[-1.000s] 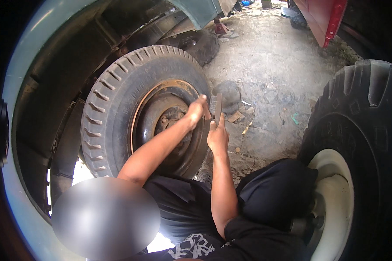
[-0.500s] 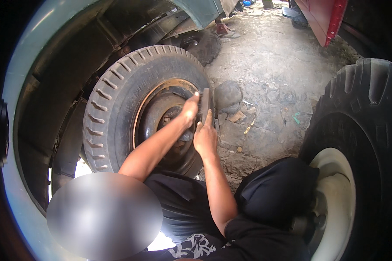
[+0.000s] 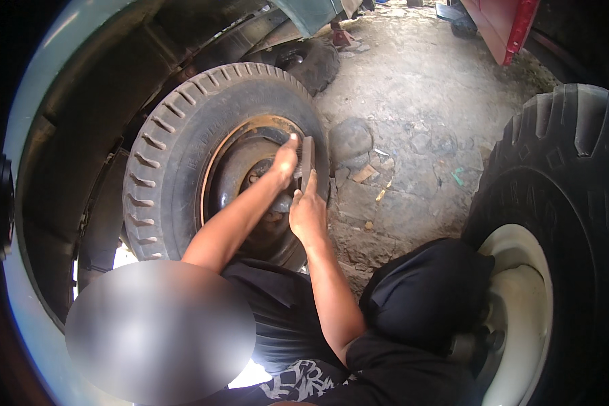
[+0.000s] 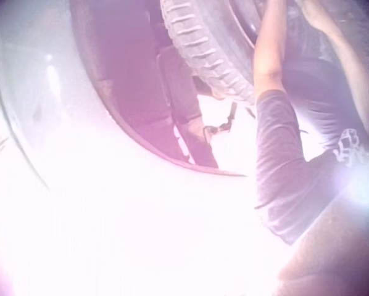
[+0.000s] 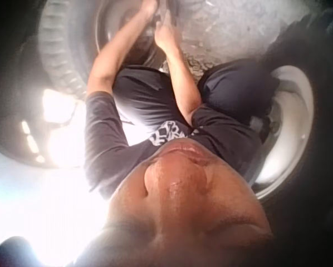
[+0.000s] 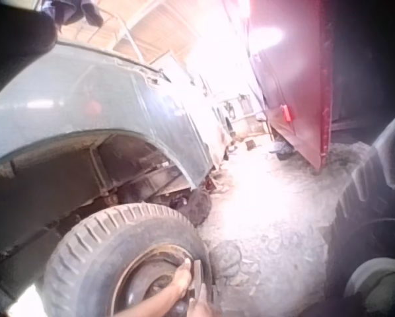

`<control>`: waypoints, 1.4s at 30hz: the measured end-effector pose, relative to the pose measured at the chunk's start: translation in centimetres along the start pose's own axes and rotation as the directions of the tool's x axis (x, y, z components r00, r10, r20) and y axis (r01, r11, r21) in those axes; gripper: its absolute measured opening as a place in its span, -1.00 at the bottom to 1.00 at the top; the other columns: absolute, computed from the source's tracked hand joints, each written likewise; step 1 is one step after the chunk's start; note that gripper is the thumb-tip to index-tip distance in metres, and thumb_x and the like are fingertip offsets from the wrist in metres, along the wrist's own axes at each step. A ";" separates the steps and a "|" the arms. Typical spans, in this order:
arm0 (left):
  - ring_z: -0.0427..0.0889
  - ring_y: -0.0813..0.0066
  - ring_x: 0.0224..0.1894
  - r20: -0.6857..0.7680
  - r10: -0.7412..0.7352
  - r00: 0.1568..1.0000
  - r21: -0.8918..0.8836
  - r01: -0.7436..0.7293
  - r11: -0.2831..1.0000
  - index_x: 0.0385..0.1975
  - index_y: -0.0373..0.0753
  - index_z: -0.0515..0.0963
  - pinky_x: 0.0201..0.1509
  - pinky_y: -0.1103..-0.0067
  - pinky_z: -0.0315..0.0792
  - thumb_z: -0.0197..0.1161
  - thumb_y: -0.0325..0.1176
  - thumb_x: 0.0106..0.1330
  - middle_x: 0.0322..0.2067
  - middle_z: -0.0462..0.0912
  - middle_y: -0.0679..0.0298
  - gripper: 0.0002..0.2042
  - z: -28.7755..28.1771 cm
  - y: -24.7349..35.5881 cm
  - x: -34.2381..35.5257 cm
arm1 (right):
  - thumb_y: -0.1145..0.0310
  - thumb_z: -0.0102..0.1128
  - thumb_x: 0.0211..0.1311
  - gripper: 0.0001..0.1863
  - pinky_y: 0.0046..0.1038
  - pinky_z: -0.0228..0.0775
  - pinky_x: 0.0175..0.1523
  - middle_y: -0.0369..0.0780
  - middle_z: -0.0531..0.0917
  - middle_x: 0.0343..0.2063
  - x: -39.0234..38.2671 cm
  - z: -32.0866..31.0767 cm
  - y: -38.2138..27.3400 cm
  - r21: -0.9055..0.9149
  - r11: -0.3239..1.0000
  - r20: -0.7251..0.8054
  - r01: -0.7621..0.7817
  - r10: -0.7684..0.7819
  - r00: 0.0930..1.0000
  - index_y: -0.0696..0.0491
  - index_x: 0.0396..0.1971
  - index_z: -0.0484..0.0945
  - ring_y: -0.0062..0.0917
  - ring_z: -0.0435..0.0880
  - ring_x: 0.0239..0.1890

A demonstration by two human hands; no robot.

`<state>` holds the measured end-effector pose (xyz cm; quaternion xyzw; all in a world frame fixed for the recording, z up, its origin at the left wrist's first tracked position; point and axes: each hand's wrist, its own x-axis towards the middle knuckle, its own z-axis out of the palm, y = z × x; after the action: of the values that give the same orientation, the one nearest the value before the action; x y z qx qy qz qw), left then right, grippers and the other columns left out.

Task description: The person sits on the ground and works on a vehicle wheel, using a small tool to scrape and clean the hub area. They repeatedly wipe the wheel surface with their hands and adjust components around the axle.

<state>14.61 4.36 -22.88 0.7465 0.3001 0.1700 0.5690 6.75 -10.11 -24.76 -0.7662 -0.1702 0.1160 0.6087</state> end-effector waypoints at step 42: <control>0.66 0.15 0.09 0.041 -0.160 0.986 -0.249 0.165 0.954 0.21 -0.43 0.56 0.27 0.30 0.47 -0.06 0.16 0.68 0.12 0.69 -0.08 -0.35 -0.6 0.6 2.2 | 0.28 0.05 0.63 -0.32 -0.33 0.45 -0.12 -0.02 0.64 -0.08 1.9 -3.2 3.2 0.208 0.976 0.168 -0.070 0.035 0.985 -0.04 0.65 0.12 -0.31 0.61 -0.21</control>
<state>16.08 6.17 -22.34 0.6427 0.3308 0.1518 0.6742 10.09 -12.87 -27.03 -0.6888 -0.1857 0.2119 0.6680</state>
